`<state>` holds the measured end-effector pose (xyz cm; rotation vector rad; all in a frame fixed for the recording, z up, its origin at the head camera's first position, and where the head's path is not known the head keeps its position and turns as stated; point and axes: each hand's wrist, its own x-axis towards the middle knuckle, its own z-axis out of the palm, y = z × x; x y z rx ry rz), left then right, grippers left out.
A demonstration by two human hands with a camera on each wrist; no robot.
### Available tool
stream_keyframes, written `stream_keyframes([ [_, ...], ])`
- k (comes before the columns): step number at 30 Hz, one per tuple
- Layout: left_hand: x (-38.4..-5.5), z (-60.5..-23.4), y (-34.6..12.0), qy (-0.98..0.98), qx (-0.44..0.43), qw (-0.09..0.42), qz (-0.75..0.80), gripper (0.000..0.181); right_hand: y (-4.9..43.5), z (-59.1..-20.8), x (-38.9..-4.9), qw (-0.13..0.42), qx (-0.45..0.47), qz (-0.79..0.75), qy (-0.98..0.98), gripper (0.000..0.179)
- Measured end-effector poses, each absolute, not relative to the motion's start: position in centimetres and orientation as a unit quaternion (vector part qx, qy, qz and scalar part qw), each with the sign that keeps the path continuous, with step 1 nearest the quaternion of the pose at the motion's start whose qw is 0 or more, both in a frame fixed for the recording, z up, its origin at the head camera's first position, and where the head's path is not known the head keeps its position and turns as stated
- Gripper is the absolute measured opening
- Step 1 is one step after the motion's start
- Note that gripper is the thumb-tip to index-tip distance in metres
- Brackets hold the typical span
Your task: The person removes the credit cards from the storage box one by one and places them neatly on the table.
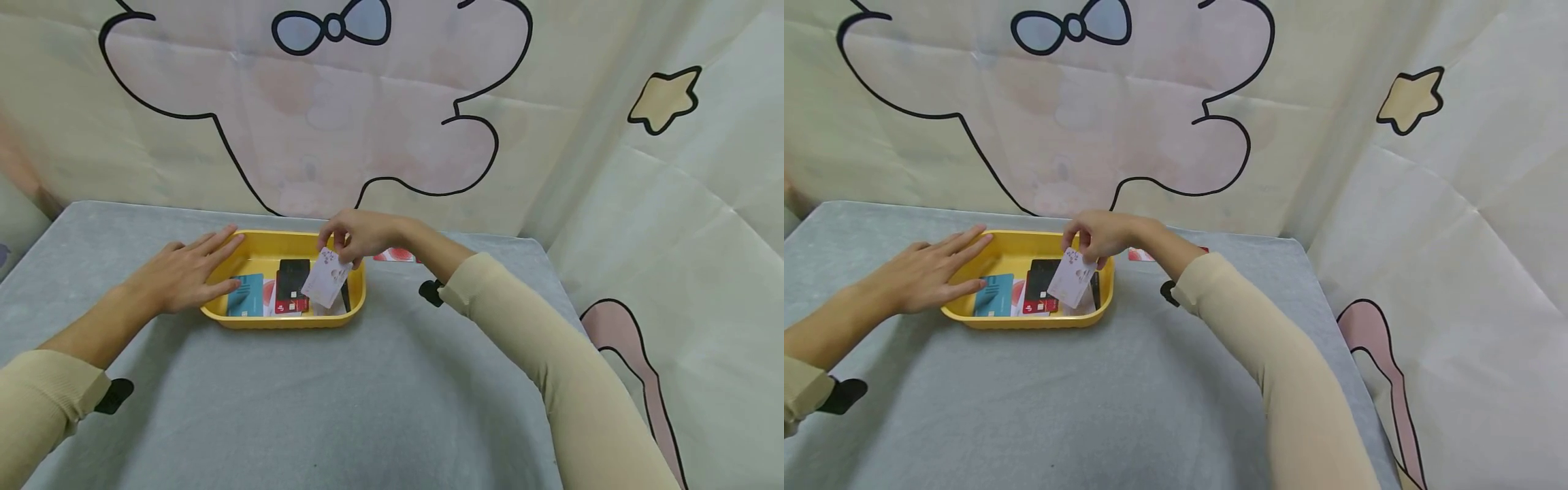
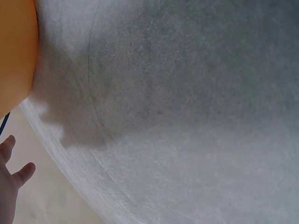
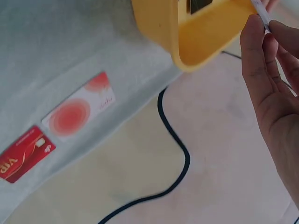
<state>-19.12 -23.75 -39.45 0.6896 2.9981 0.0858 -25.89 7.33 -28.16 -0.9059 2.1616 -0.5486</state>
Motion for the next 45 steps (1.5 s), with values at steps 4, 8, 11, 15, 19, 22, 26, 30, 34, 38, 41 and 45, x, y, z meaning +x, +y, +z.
stream_keyframes([
  [4,-19.1,-39.5,-23.6,0.974,0.223,0.034,0.025,0.087,8.7,-27.4,-26.3,0.339,-0.316,-0.246,0.851,0.026],
  [8,-19.2,-39.5,-23.7,0.974,0.224,0.038,0.019,0.088,10.2,-26.6,-26.7,0.317,-0.280,-0.267,0.866,0.025],
  [11,-19.3,-39.5,-23.7,0.973,0.225,0.040,0.017,0.088,11.2,-26.3,-27.0,0.305,-0.262,-0.273,0.874,0.023],
  [15,-19.3,-39.4,-23.6,0.973,0.225,0.038,0.021,0.088,12.7,-26.3,-27.4,0.291,-0.242,-0.284,0.881,0.018],
  [19,-19.2,-39.5,-23.7,0.974,0.222,0.036,0.027,0.087,14.2,-26.6,-27.9,0.286,-0.223,-0.293,0.885,0.017],
  [22,-19.1,-39.5,-23.7,0.974,0.224,0.032,0.026,0.087,15.2,-27.1,-28.1,0.283,-0.207,-0.305,0.885,0.017],
  [26,-19.1,-39.5,-23.8,0.972,0.231,0.028,0.021,0.087,16.7,-27.7,-28.5,0.280,-0.180,-0.307,0.892,0.016],
  [30,-19.1,-39.5,-23.8,0.972,0.233,0.028,0.018,0.087,17.9,-28.2,-28.6,0.279,-0.164,-0.309,0.894,0.015],
  [34,-19.1,-39.4,-23.7,0.972,0.233,0.030,0.020,0.087,19.0,-29.0,-28.5,0.282,-0.161,-0.316,0.892,0.015],
  [38,-19.1,-39.4,-23.7,0.972,0.231,0.028,0.020,0.087,19.8,-30.2,-28.6,0.285,-0.157,-0.317,0.891,0.015],
  [41,-19.0,-39.4,-23.7,0.973,0.230,0.024,0.023,0.086,20.2,-31.0,-28.5,0.290,-0.151,-0.322,0.888,0.014],
  [45,-19.0,-39.4,-23.6,0.973,0.230,0.024,0.022,0.086,20.5,-32.5,-28.2,0.301,-0.147,-0.328,0.883,0.013],
])
